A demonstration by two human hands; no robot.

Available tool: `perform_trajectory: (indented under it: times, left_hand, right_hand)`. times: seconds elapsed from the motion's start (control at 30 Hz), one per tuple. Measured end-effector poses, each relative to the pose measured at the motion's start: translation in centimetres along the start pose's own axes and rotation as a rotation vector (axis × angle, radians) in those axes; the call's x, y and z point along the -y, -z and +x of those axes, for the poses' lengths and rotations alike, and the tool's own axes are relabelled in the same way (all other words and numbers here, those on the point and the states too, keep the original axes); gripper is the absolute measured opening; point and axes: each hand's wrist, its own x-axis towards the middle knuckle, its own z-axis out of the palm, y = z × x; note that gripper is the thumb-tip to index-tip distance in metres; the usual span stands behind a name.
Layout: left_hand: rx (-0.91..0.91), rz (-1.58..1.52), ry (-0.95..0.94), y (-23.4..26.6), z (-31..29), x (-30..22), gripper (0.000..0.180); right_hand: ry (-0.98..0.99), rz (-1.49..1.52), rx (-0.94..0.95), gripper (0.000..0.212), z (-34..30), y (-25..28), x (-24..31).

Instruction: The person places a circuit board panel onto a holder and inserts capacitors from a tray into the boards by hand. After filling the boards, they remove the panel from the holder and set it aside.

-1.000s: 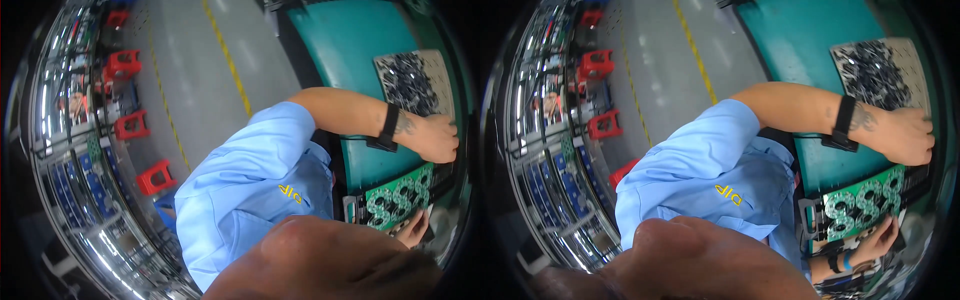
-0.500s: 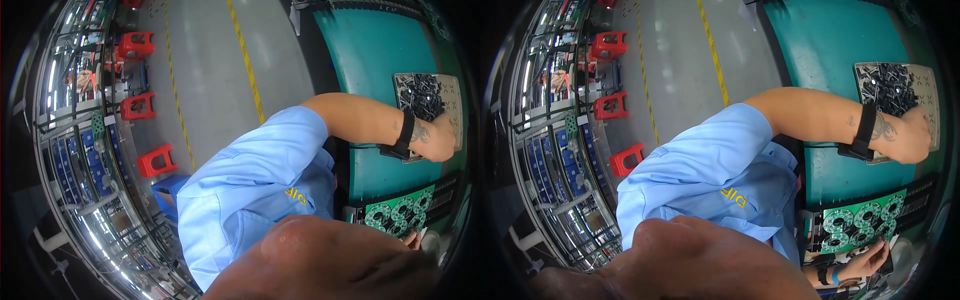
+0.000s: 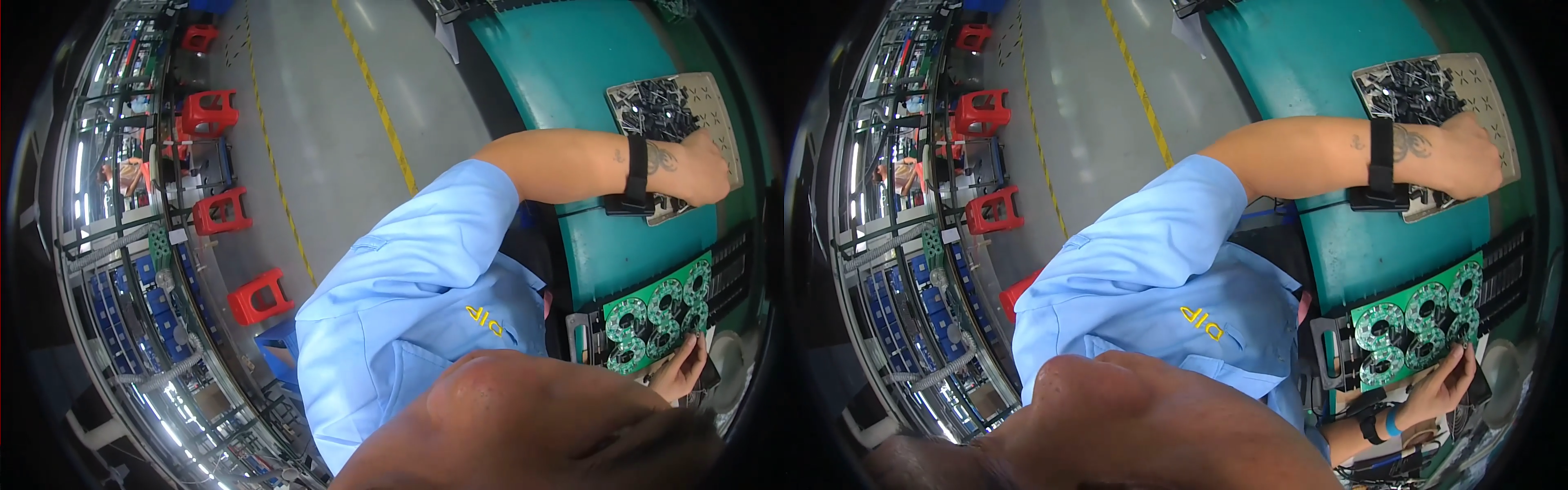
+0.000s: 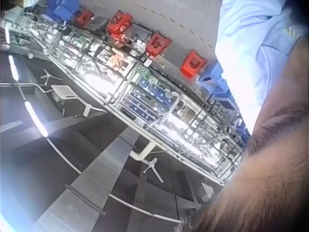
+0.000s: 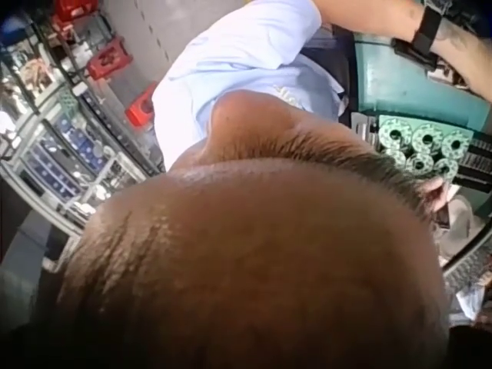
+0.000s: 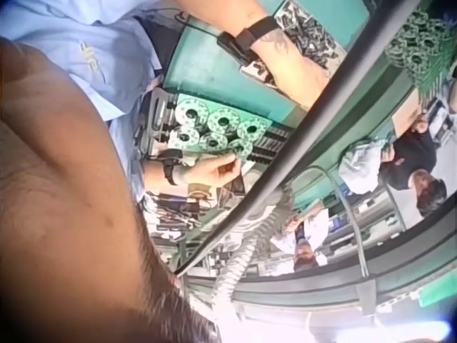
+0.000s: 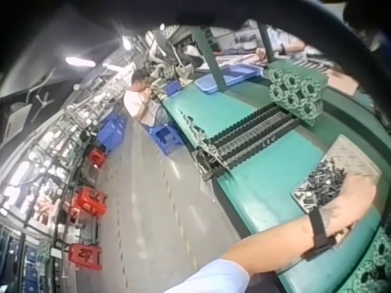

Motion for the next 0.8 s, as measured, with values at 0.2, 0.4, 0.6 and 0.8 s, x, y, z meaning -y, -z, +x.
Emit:
perform_trajectory:
  times: [0.2, 0.4, 0.6, 0.8]
  left_hand:
    - [-0.136, -0.06, 0.069, 0.2, -0.6, 0.8, 0.017]
    - [-0.151, -0.115, 0.075, 0.3, -0.8, 0.6, 0.018]
    - [-0.218, -0.155, 0.01, 0.9, 0.0, -0.4, 0.018]
    - [-0.348, -0.168, 0.029, 2.6, -2.7, 0.6, 0.013]
  right_hand:
    - [0.01, -0.004, 0.04, 0.026, -0.1, -0.3, -0.7]
    - [0.061, -0.018, 0.085, 0.028, 0.3, -0.1, -1.3]
    - [0.079, -0.068, 0.017, 0.024, -0.3, 0.5, -1.3]
    - [0.033, -0.029, 0.054, 0.023, -0.2, -1.0, -0.8]
